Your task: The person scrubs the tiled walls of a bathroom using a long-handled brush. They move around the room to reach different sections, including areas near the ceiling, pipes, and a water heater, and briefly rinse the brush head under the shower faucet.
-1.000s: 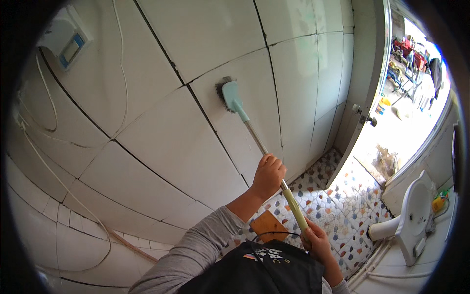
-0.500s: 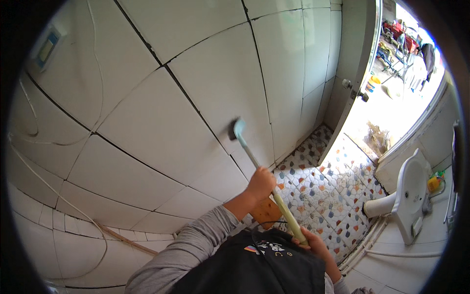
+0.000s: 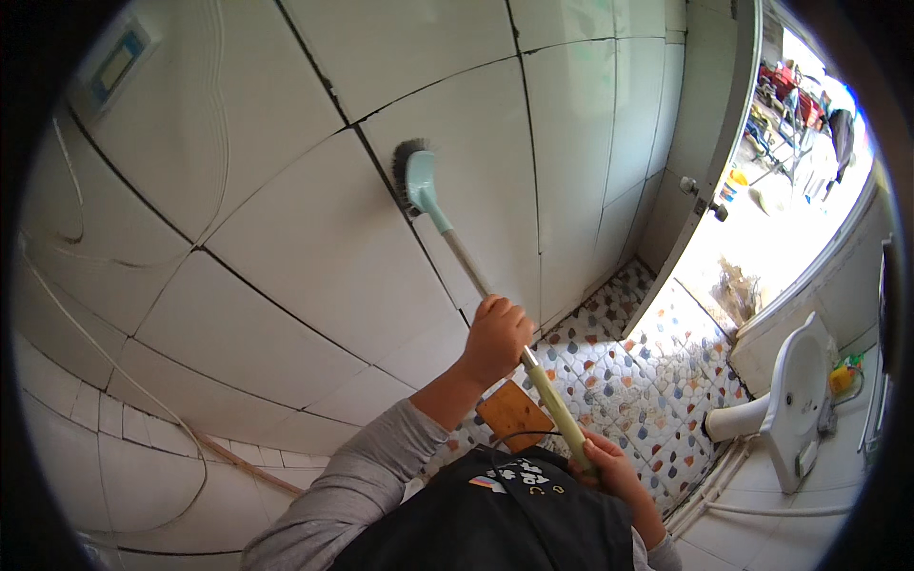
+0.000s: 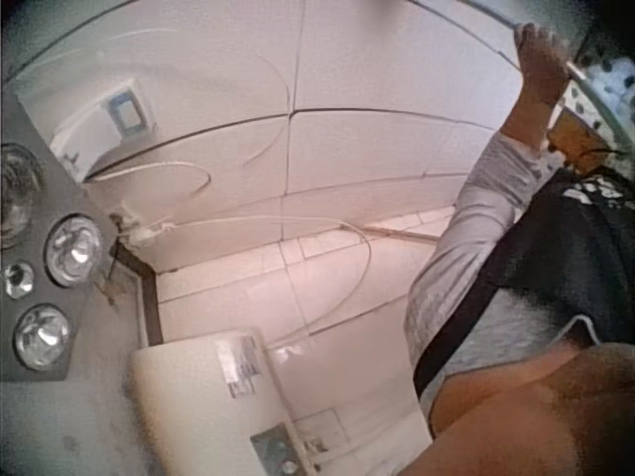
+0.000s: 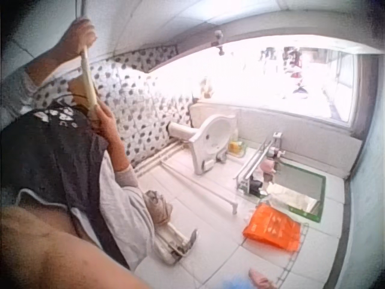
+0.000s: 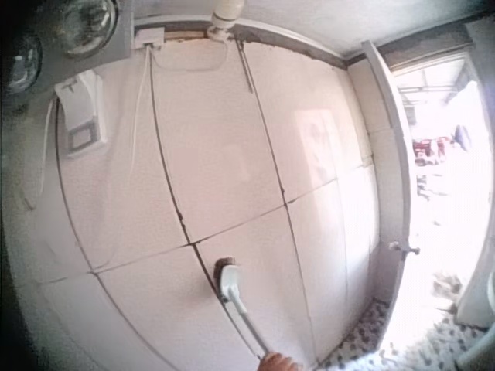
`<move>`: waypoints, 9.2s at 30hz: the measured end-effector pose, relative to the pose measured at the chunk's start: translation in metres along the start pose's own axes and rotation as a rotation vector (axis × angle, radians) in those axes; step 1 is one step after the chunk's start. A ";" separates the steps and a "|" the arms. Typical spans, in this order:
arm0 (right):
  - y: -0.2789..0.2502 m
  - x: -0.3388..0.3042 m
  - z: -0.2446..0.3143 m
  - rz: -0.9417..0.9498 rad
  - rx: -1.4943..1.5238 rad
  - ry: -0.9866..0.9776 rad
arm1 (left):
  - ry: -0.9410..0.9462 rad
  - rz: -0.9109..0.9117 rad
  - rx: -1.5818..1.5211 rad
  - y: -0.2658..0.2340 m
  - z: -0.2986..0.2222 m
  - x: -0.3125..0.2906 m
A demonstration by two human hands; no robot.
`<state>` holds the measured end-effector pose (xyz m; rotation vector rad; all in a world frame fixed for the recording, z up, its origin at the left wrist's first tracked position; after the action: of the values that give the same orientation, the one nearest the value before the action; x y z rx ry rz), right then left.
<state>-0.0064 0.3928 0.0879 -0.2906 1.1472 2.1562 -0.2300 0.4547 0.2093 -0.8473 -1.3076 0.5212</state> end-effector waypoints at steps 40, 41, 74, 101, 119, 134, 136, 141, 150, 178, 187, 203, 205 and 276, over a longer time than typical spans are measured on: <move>0.029 0.013 -0.012 0.012 -0.713 -0.409 | -0.039 -0.226 0.014 -0.036 0.011 -0.010; 0.013 0.012 -0.018 0.009 -0.720 -0.394 | -0.051 -0.239 0.011 -0.033 0.004 -0.012; -0.125 0.061 0.294 0.083 -1.065 -0.670 | -0.332 -0.051 0.445 0.135 -0.036 0.246; -0.248 0.101 0.289 -0.263 -1.189 -0.791 | -0.217 -0.148 0.234 0.145 -0.046 0.273; -0.058 0.113 0.429 -0.035 -1.090 -0.996 | -0.082 -0.402 0.289 0.032 0.026 0.380; -0.228 0.088 0.365 -0.358 -1.300 -0.527 | -0.315 -0.360 0.178 0.195 -0.045 0.281; -0.266 0.086 0.369 -0.368 -1.339 -0.547 | -0.341 -0.348 0.152 0.203 -0.053 0.274; -0.213 0.082 0.409 -0.550 -1.495 -0.640 | -0.337 -0.451 0.226 0.176 -0.036 0.296; -0.224 0.100 0.422 -0.222 -1.644 -0.835 | -0.423 -0.329 0.361 0.215 -0.041 0.285; -0.117 0.184 0.331 0.105 -2.493 -0.876 | -1.106 -0.026 0.064 0.361 0.045 0.056; -0.092 0.156 0.367 0.014 -2.311 -0.909 | -1.115 -0.036 -0.029 0.333 0.045 0.099; -0.128 0.200 0.334 0.040 -2.364 -0.752 | -1.230 0.185 -0.172 0.397 0.053 0.056; -0.134 0.228 0.303 0.099 -2.397 -0.634 | -1.365 0.321 -0.175 0.396 0.060 0.012; -0.246 -0.025 0.379 -0.363 -0.458 -0.319 | 0.264 -0.089 -0.285 0.258 -0.105 0.392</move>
<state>0.2137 0.7805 0.1627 -0.3116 0.3799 2.0186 -0.0126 0.8826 0.2455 -1.0491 -1.1833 0.1463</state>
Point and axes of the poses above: each hand's wrist, its own x-axis towards the middle knuckle, its own y-axis out of the palm, z = x × y, the point moved 7 cm from there along x, towards the middle knuckle, and after that the axes turned 3 degrees about x, right-handed, at the moved point
